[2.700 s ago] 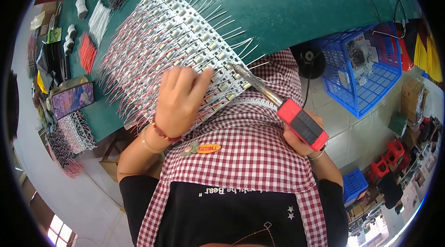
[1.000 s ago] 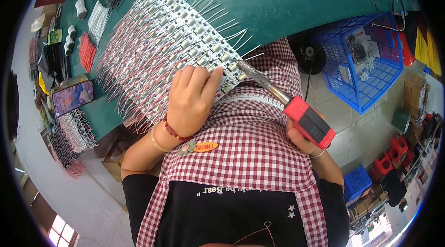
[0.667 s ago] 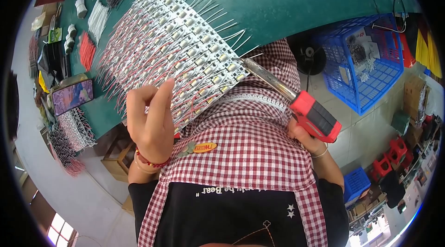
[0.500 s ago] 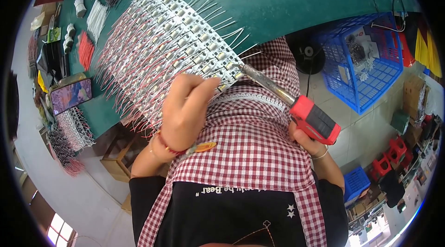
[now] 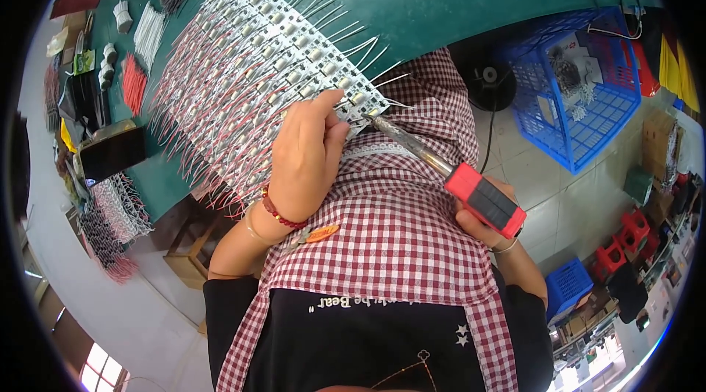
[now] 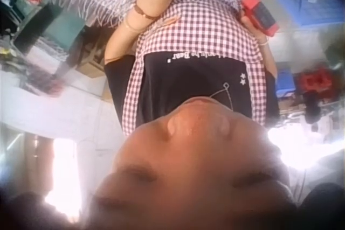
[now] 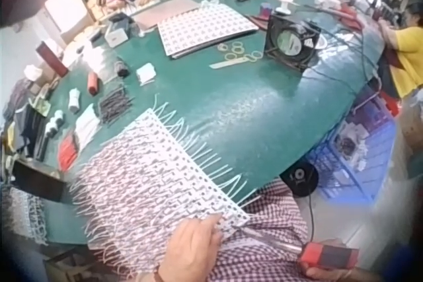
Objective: The person selects tubing and wires from bundles on the table, attaches them to the components on a circuit board panel, and solders the connections using a handheld soldering gun.
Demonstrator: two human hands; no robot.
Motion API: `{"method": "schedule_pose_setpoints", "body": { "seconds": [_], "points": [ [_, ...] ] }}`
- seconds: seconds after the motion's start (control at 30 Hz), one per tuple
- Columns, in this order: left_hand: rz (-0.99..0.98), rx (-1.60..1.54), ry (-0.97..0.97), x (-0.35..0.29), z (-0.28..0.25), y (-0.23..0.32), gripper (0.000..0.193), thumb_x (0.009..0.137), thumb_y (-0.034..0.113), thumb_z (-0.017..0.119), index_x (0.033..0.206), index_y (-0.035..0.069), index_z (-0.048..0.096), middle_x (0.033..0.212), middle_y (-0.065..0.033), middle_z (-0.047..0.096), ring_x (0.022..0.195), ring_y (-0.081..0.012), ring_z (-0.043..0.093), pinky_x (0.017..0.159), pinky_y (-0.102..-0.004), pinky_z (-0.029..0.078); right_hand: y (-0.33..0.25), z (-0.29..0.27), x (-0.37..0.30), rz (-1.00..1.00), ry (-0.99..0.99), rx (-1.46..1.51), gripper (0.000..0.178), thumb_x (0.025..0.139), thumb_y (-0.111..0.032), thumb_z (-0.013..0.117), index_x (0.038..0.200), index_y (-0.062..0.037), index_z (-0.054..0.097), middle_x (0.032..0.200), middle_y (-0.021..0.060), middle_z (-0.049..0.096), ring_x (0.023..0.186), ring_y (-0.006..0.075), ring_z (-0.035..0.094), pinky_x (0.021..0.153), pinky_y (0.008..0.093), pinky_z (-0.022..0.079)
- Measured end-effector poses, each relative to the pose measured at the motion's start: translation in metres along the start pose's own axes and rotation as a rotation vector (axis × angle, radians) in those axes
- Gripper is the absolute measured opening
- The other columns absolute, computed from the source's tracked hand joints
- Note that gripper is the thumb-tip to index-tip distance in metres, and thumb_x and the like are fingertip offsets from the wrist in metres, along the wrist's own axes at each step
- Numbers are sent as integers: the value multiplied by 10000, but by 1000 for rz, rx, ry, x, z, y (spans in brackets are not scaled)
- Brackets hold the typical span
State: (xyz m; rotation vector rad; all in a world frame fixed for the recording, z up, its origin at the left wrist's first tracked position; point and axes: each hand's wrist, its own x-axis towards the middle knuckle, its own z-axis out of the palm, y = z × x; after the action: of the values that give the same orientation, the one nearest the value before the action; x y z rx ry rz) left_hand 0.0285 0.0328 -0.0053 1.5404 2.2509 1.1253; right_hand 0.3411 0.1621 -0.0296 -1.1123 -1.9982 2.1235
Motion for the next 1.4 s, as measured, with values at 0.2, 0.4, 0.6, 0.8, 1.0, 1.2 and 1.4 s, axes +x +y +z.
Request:
{"method": "schedule_pose_setpoints", "body": {
  "seconds": [0.2,0.4,0.6,0.8,1.0,1.2,1.4],
  "points": [
    [-2,-7,22,1,1,0,455,779,-116,664,1210,-5,566,785,-92,533,704,-236,538,633,-342,454,4,0,0,-53,3,-40,227,751,-227,777,779,-43,649,732,65,628,614,217,598,573,326,452],
    [-12,-23,12,1,-1,0,448,782,-114,661,1206,-5,568,780,-89,529,702,-233,533,637,-342,451,-8,3,8,-128,-4,-103,200,729,-198,778,767,-53,645,704,58,630,605,235,599,560,340,450],
    [-16,-20,-5,2,0,1,440,785,-107,658,1203,-8,566,777,-89,526,704,-236,529,648,-345,448,-13,9,12,-241,36,-142,173,719,-173,760,751,-53,639,691,54,630,588,243,599,554,342,453],
    [-13,-13,-17,3,-2,2,428,782,-109,653,1189,-7,574,779,-92,524,712,-245,530,654,-355,447,-14,6,7,-91,-4,-37,192,730,-197,746,745,-42,633,662,55,603,570,225,591,545,330,450],
    [1,-24,-7,3,0,1,420,782,-105,652,1184,-7,576,784,-103,523,707,-255,527,655,-362,443,-13,8,12,-195,15,-115,175,728,-180,744,737,-45,633,669,55,610,570,233,596,540,331,455],
    [-10,-28,-17,4,-2,2,406,789,-96,647,1177,1,578,780,-109,517,704,-264,522,650,-370,439,-7,3,9,-251,5,-197,172,732,-175,748,724,-52,628,663,50,618,565,243,599,530,333,457],
    [1,-16,-4,2,0,1,404,787,-97,643,1173,6,580,796,-117,518,706,-272,526,654,-376,443,-13,4,7,-98,-18,-78,215,746,-218,747,722,-46,620,655,56,611,556,246,593,534,330,454]
  ]
}}
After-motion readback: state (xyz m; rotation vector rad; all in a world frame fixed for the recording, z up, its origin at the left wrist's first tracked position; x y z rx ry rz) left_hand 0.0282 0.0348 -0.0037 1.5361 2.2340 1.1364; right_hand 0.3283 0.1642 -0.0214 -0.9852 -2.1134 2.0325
